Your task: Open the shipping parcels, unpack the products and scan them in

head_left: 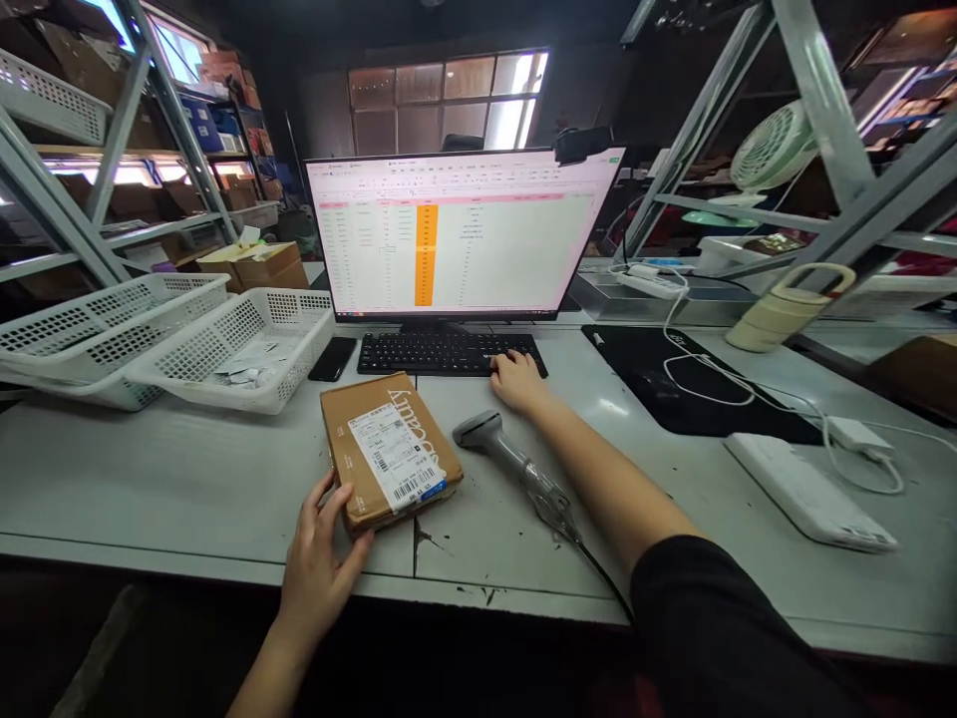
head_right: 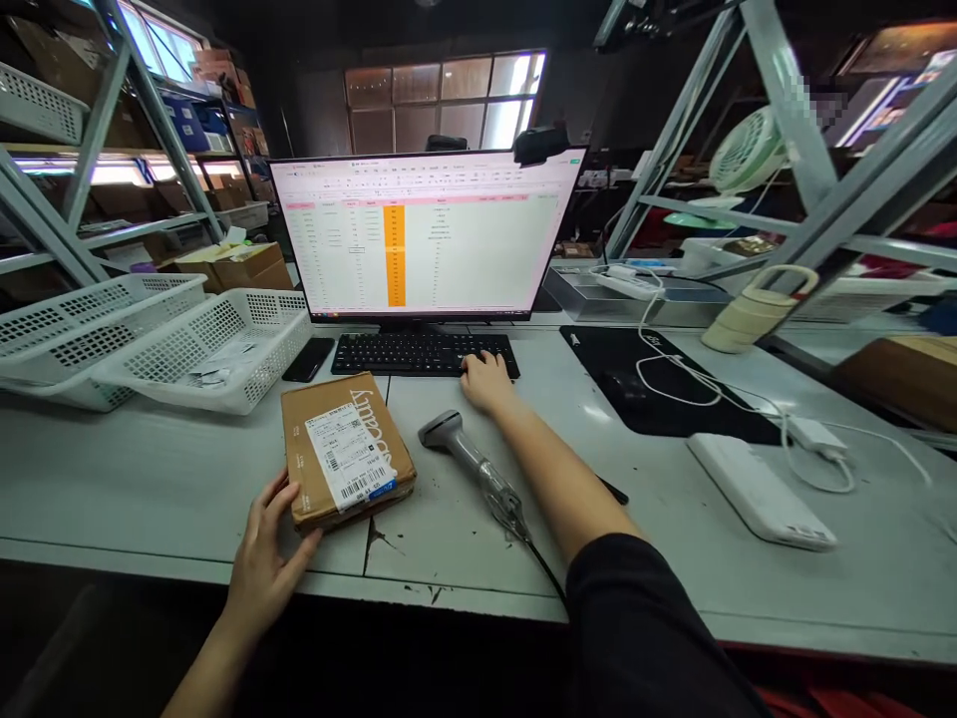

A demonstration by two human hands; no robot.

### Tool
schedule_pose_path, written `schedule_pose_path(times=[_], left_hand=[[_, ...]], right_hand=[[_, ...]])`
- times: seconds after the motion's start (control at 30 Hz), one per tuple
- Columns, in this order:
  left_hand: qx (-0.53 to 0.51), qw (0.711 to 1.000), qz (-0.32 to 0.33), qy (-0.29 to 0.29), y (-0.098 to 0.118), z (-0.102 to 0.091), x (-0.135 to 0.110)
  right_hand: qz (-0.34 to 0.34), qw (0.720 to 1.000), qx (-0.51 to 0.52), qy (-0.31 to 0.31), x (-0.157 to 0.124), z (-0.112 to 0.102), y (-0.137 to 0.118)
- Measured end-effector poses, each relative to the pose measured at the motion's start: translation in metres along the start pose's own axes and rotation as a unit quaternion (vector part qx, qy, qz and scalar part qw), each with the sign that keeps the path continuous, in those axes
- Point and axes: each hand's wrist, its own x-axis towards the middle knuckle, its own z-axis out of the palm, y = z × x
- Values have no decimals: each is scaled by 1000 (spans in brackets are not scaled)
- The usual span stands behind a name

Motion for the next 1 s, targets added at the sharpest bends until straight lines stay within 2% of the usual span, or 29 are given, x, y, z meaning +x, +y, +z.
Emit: schedule_pose_path(times=[0.13, 0.33, 0.43, 0.6, 0.8, 1.0], left_hand=[[-15, 999, 29, -3, -4, -1, 1], [-118, 992, -24, -44, -3, -5, 7], [-159, 985, -16, -58, -6, -5, 10], [-179, 983, -20, -44, -6, -2, 10], [-182, 982, -26, -38, 0, -2, 10], [-170, 985, 0, -41, -8, -1, 12]], right_hand=[[13, 1000, 6, 9, 6, -5, -5], [1, 1000, 7, -15, -16, -17, -2], [9, 999, 1, -49, -32, -13, 0], [23, 996, 1, -90, -48, -2, -1], [21, 997, 24, -72, -35, -3, -9], [80, 995, 50, -36, -24, -12, -4]])
